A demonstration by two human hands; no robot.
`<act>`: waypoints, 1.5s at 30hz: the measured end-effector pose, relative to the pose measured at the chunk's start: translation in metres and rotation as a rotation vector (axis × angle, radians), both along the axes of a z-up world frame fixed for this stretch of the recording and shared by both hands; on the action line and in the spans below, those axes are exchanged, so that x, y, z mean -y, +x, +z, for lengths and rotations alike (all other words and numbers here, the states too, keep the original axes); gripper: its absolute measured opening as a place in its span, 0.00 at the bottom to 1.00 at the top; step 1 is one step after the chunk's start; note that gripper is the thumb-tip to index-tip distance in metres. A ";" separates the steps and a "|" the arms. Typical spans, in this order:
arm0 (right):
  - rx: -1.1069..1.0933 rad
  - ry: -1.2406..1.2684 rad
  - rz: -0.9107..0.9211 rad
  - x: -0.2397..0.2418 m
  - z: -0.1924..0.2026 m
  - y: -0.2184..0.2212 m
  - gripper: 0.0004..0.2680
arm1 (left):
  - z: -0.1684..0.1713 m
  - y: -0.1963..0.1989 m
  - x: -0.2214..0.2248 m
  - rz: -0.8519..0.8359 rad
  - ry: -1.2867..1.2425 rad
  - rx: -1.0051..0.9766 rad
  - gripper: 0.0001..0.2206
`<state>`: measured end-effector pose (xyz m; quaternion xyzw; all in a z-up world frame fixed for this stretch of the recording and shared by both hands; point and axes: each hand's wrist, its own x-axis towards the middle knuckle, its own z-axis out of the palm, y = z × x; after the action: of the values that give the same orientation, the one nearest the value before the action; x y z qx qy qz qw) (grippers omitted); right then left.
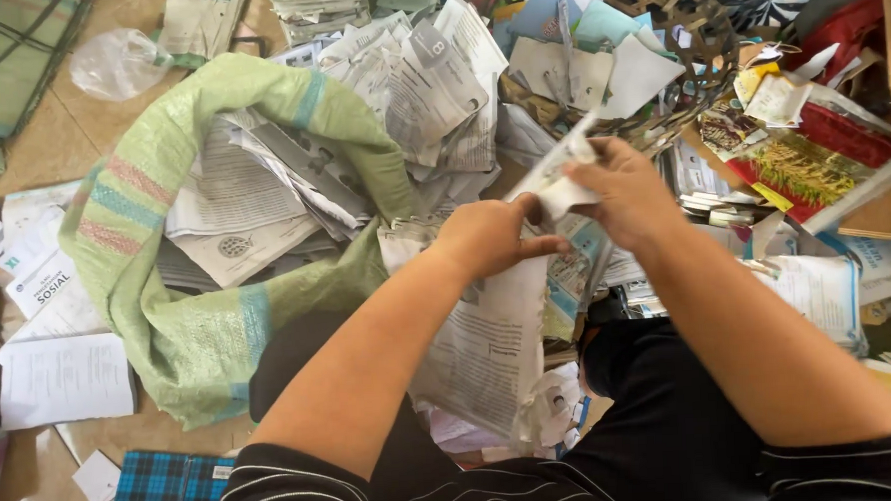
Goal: The person sits on the floor and sorts through a large pile of loose papers and documents. They pick up sheets, separate them, and place them into a green woven bag or onto other piles on the floor.
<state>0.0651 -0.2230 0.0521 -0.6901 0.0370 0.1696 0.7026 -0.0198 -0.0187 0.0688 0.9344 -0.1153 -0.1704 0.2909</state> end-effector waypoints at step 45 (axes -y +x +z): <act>-0.028 0.037 0.561 -0.006 -0.023 -0.010 0.09 | -0.044 0.004 -0.025 -0.034 0.048 0.248 0.38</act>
<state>0.0546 -0.2167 0.0289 -0.6580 -0.1488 0.3674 0.6403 -0.0161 0.0061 0.0248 0.9528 -0.1620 -0.0612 0.2493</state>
